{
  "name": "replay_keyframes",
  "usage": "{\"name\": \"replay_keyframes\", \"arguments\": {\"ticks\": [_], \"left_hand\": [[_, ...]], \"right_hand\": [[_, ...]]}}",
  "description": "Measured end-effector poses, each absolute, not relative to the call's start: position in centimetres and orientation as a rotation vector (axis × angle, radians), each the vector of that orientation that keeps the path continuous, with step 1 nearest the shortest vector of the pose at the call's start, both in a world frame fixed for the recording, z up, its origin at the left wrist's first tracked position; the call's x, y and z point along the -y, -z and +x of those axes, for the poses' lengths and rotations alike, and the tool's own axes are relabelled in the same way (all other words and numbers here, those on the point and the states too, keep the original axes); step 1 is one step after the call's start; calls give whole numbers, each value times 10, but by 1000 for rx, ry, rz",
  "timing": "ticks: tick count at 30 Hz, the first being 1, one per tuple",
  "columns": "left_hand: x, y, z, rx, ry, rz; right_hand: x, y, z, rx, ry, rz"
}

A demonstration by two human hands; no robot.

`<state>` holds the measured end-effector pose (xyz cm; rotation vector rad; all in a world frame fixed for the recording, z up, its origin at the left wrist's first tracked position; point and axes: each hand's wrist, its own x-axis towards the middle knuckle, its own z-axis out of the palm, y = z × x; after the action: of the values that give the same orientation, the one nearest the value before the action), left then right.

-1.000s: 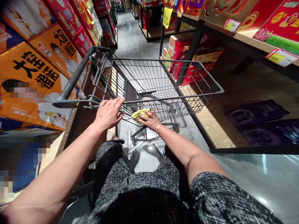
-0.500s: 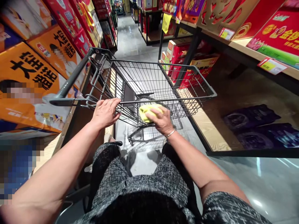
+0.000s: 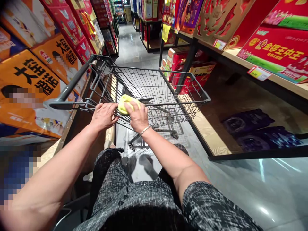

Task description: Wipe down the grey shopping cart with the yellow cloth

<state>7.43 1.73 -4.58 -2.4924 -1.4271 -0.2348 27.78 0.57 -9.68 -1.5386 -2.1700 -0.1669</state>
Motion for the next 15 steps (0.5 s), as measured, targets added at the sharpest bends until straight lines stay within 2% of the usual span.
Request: {"name": "replay_keyframes", "arguments": {"ticks": [3,6,12,15], "left_hand": [[-26,46,64,1421,209,-2480],[-37,47,52,1452,235,-2473],[-65,46,33,1539,319,-2536],[-75,44,32,1619,292,-2493]], "right_hand": [[-11,87,260,2256,163,-1371],[-22,98,293,2189,189,-1307],[-35,135,435,1879,285,-1657],[-38,146,469,1669,376,-1758]]}}
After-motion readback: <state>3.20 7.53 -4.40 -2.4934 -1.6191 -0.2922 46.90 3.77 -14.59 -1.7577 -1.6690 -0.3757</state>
